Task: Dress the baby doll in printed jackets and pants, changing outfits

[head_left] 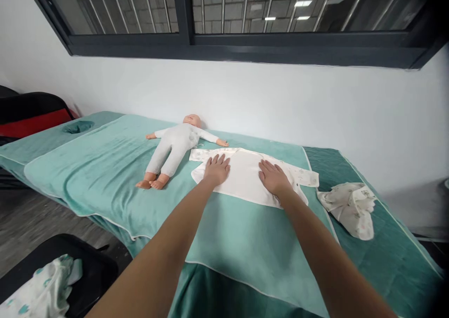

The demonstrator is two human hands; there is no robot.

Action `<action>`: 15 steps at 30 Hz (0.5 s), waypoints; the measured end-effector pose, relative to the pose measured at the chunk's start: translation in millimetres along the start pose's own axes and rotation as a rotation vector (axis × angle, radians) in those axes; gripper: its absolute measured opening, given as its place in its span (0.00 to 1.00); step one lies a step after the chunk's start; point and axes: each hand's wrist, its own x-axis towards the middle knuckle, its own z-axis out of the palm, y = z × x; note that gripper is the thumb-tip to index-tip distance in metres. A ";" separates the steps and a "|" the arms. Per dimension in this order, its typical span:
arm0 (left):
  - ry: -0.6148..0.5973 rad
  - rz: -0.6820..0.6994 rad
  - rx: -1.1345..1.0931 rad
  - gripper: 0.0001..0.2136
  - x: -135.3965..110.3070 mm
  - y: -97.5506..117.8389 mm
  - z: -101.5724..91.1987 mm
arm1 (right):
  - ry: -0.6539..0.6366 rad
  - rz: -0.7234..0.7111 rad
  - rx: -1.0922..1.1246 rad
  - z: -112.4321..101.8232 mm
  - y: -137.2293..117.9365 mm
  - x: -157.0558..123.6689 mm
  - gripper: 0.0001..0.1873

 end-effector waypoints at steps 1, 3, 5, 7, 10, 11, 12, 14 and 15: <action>-0.007 0.012 -0.006 0.28 -4.5 -0.4 -0.6 | -0.004 -0.039 -0.004 -0.6 -0.8 -2.0 0.30; -0.034 0.089 -0.025 0.29 -15.9 -2.7 -1.6 | -0.004 -0.097 -0.005 -0.7 -1.5 -5.2 0.31; -0.089 0.211 -0.045 0.30 -28.5 -8.0 -3.9 | 0.004 -0.123 -0.005 0.9 -2.5 -4.8 0.31; -0.151 0.298 -0.044 0.30 -38.7 -17.2 -10.0 | 0.015 -0.115 -0.006 3.5 -6.2 1.6 0.32; -0.134 0.307 0.010 0.28 -43.4 -43.3 -30.5 | 0.029 -0.146 0.002 7.2 -20.2 23.4 0.33; -0.088 0.290 0.031 0.27 -42.0 -56.8 -40.2 | 0.041 -0.179 0.004 8.0 -27.0 33.4 0.33; -0.026 0.264 0.046 0.26 -39.4 -73.1 -50.9 | 0.060 -0.214 0.004 8.6 -34.6 44.7 0.33; 0.121 0.169 0.037 0.25 -32.5 -113.6 -71.8 | 0.134 -0.262 0.007 8.9 -51.7 70.6 0.33; 0.209 0.098 0.011 0.25 -29.1 -136.5 -80.7 | 0.185 -0.268 0.018 8.7 -61.2 85.4 0.32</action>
